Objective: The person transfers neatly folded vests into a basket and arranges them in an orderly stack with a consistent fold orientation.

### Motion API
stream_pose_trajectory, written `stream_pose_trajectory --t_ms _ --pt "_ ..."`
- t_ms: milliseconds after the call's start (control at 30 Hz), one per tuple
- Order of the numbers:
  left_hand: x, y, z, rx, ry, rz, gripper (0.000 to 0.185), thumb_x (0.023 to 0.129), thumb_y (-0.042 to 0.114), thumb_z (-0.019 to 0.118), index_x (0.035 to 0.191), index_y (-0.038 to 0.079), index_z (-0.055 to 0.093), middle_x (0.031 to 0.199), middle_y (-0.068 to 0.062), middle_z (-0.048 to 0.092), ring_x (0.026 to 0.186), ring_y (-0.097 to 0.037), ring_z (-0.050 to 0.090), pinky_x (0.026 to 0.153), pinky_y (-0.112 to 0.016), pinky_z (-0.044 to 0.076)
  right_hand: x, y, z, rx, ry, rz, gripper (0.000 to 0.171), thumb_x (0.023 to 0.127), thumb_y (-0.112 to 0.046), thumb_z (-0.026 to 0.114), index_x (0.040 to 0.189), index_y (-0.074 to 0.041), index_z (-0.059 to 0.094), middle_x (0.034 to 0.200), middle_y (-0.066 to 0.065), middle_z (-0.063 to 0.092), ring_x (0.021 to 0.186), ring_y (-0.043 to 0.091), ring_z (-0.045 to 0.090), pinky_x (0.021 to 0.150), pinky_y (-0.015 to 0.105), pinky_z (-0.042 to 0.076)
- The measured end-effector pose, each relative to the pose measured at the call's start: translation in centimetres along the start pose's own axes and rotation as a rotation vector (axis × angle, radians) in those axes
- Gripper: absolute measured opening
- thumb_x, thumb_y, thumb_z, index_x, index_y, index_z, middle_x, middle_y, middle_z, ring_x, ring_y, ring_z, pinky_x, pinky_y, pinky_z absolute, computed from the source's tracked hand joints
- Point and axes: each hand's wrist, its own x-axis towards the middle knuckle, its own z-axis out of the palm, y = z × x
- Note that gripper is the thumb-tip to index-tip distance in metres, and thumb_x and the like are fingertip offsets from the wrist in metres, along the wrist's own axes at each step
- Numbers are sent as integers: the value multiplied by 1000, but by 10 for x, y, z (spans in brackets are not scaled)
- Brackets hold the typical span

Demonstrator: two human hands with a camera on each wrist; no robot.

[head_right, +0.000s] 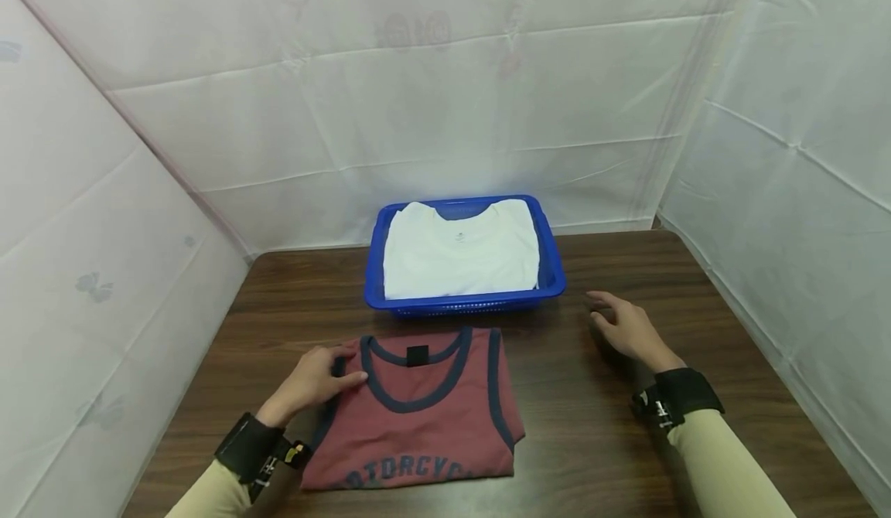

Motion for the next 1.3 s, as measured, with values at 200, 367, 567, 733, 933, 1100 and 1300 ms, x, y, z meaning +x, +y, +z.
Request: stream_pose_trajectory --t_ms 200,367,567,733,933,1100,1300 --pt "7 13 15 -27 26 -3 49 91 27 80 127 -5 69 128 -26 66 123 -48 56 98 -57 48 -1 -1 0 4 -2 4 42 104 -11 59 145 0 54 132 30 62 110 47 66 89 62 51" --pt "13 24 24 -52 35 1 48 91 26 80 126 -5 70 127 -25 67 121 -46 58 97 -54 49 -1 -2 -1 7 -9 12 43 104 -11 59 145 0 53 134 30 61 111 48 66 89 62 51" --pt "18 34 35 -74 44 4 47 92 27 78 126 -5 70 127 -26 66 120 -45 58 95 -53 50 -2 -1 -1 6 -9 14 43 105 -12 58 146 0 52 135 30 60 111 48 65 89 63 51" --pt "22 40 42 -83 50 6 45 91 27 79 123 -4 72 124 -24 67 120 -44 58 97 -55 49 -3 0 0 7 -3 10 43 105 -13 58 146 0 52 135 31 60 112 49 65 90 63 51" --pt "24 46 47 -97 47 10 45 91 26 80 123 -4 72 124 -23 68 120 -45 57 96 -55 49 -6 -4 1 10 -12 4 43 105 -14 57 146 0 53 136 31 59 114 49 64 91 64 50" --pt "26 50 51 -121 56 19 45 91 27 79 124 -3 71 126 -24 66 122 -47 55 98 -57 47 -9 -11 3 7 -17 2 44 106 -14 57 147 0 50 134 33 59 117 51 61 92 66 49" --pt "26 53 52 -153 62 43 46 93 27 77 126 -5 70 126 -27 64 121 -49 54 96 -58 47 -16 -32 6 -24 -50 6 50 104 -14 58 150 1 45 129 35 60 106 47 65 80 58 55"
